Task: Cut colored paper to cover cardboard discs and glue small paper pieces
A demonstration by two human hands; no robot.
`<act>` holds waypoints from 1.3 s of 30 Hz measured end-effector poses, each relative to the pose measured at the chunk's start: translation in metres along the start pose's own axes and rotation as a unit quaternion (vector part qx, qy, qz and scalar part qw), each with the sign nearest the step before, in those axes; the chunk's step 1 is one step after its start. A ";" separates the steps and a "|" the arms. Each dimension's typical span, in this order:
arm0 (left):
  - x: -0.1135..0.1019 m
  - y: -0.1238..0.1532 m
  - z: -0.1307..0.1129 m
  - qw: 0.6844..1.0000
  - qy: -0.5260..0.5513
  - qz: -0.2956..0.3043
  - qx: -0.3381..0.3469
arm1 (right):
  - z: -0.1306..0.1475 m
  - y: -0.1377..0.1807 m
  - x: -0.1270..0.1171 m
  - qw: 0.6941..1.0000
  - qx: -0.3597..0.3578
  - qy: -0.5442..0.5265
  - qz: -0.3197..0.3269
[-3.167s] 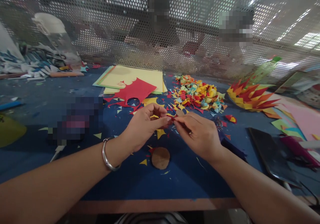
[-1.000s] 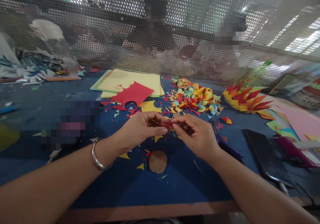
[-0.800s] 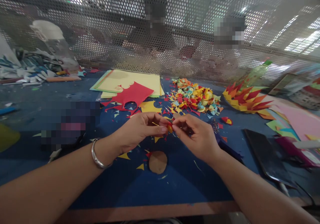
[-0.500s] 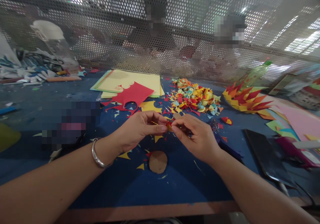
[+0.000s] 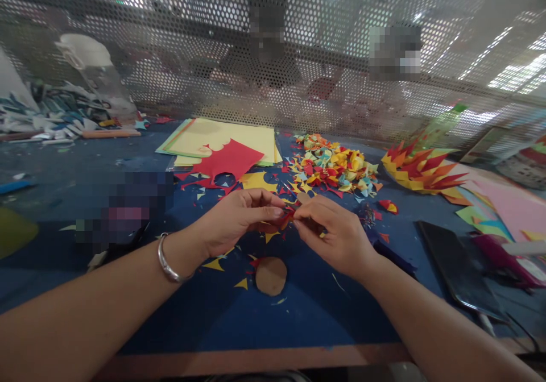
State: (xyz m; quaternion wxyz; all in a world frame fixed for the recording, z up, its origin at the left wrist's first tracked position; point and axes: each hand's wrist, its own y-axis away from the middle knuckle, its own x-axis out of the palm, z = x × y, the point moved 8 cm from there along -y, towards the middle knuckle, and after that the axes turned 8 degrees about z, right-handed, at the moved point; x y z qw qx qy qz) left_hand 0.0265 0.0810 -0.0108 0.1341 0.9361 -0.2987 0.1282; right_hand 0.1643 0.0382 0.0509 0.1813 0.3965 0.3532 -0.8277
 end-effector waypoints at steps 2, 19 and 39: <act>0.000 0.001 0.000 1.000 -0.015 -0.003 0.002 | 0.001 0.000 0.001 1.000 -0.008 0.010 0.006; 0.002 0.001 -0.008 0.985 -0.165 -0.025 0.040 | 0.001 0.001 0.016 0.995 -0.021 0.064 0.069; -0.014 0.007 -0.033 0.937 -0.301 -0.108 0.137 | 0.001 0.033 -0.028 0.969 0.066 0.235 0.041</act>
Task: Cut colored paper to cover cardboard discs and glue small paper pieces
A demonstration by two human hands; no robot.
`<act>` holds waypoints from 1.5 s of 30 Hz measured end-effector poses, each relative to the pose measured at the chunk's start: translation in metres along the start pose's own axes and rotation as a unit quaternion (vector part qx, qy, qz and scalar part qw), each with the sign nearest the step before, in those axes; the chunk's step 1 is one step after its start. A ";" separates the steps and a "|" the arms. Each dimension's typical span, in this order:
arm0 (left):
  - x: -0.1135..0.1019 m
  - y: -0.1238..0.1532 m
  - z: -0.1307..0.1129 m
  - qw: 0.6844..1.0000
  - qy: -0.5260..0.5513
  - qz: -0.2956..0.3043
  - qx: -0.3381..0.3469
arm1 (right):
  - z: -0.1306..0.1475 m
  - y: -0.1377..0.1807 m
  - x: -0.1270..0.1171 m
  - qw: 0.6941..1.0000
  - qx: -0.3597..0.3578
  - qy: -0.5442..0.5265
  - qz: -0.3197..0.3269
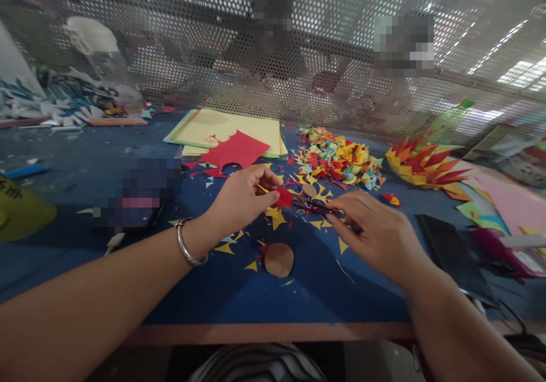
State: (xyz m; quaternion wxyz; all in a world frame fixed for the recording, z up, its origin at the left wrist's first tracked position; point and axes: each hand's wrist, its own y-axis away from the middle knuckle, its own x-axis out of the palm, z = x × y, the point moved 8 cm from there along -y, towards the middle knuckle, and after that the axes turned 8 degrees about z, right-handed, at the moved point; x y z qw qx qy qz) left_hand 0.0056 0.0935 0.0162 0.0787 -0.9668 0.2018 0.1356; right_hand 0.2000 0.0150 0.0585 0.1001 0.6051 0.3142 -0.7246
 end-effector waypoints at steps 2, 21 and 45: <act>-0.002 0.001 -0.002 1.000 -0.001 -0.007 0.010 | -0.022 0.026 -0.005 0.998 0.068 0.016 0.005; 0.013 0.005 0.007 0.983 0.168 0.044 -0.060 | -0.113 0.112 0.001 0.923 0.384 -0.040 -0.006; 0.025 0.013 -0.006 0.988 0.004 0.141 -0.056 | -0.056 0.103 -0.012 0.939 0.298 -0.169 -0.011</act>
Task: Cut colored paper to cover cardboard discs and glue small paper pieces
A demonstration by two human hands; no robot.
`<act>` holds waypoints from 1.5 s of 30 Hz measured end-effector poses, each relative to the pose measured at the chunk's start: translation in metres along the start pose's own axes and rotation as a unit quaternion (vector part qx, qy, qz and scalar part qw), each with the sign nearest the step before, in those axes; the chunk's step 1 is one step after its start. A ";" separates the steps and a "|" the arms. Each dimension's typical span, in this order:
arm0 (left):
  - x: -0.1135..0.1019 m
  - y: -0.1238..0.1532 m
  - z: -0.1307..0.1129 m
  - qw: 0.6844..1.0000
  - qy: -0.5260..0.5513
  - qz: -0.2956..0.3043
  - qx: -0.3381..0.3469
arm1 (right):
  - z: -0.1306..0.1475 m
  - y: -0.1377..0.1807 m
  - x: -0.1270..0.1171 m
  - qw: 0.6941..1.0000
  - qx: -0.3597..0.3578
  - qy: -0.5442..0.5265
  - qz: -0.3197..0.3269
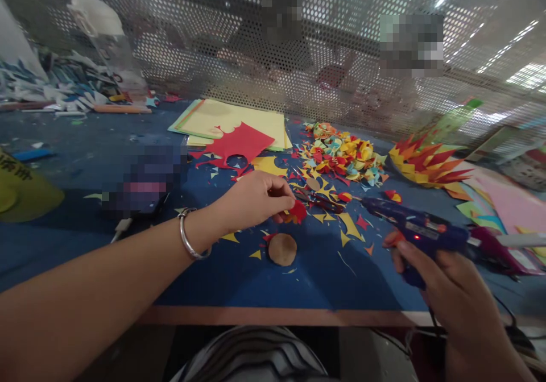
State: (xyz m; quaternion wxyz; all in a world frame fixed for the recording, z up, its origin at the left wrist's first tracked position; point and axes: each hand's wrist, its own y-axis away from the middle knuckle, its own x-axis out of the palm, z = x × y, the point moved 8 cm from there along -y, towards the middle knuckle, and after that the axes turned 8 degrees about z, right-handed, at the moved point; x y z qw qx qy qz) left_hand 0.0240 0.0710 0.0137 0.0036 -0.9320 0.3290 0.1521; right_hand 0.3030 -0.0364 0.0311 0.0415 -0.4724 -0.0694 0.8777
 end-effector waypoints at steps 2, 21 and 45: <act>0.000 0.001 -0.003 1.000 -0.027 0.001 0.003 | 0.021 0.006 0.009 0.999 -0.038 -0.015 0.032; 0.003 0.002 -0.008 0.988 -0.146 -0.007 0.041 | 0.087 0.006 0.049 0.971 -0.215 0.050 0.087; 0.006 0.003 -0.006 0.987 -0.153 0.005 0.040 | 0.094 0.005 0.046 0.967 -0.234 0.056 0.079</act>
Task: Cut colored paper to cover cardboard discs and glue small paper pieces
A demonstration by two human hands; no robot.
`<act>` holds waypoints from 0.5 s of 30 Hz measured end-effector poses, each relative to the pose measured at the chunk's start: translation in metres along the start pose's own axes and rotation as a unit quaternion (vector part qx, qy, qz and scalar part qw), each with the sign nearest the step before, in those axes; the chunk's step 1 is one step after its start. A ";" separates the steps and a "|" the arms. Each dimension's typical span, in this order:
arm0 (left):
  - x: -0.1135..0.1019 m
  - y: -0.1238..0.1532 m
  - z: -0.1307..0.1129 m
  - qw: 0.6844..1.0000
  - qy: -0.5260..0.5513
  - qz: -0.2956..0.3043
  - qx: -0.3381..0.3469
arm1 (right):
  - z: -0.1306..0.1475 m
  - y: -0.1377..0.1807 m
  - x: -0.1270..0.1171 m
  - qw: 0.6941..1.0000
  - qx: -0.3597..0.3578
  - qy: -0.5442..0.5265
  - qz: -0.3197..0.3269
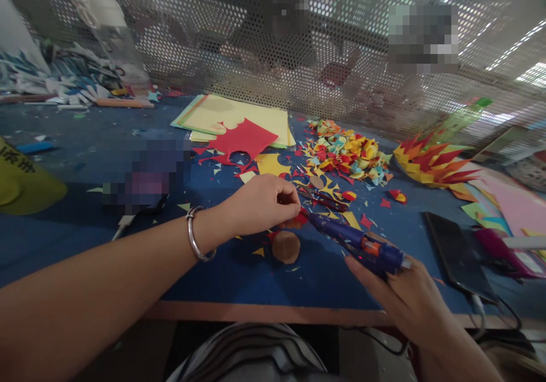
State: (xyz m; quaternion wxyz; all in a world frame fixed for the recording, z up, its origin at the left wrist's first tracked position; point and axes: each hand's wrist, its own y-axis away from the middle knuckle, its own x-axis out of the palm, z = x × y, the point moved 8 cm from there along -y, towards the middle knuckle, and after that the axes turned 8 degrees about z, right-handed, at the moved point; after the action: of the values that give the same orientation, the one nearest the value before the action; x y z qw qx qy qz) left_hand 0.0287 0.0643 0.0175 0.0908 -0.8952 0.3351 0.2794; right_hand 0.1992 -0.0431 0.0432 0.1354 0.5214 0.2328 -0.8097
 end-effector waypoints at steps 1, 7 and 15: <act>0.000 0.000 0.000 1.000 0.000 0.001 0.000 | 0.000 0.000 0.000 1.000 -0.001 0.000 0.001; 0.001 -0.001 0.002 1.000 0.005 0.006 -0.007 | -0.002 0.001 0.001 1.000 0.002 -0.004 0.000; 0.001 -0.002 0.001 1.000 0.001 0.011 -0.007 | -0.003 0.000 0.001 1.000 0.007 -0.011 0.008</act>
State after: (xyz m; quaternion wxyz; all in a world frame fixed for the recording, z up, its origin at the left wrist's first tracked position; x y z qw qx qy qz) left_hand 0.0299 0.0658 0.0160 0.0814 -0.8923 0.3428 0.2822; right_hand 0.2010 -0.0420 0.0414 0.1410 0.5150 0.2216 -0.8159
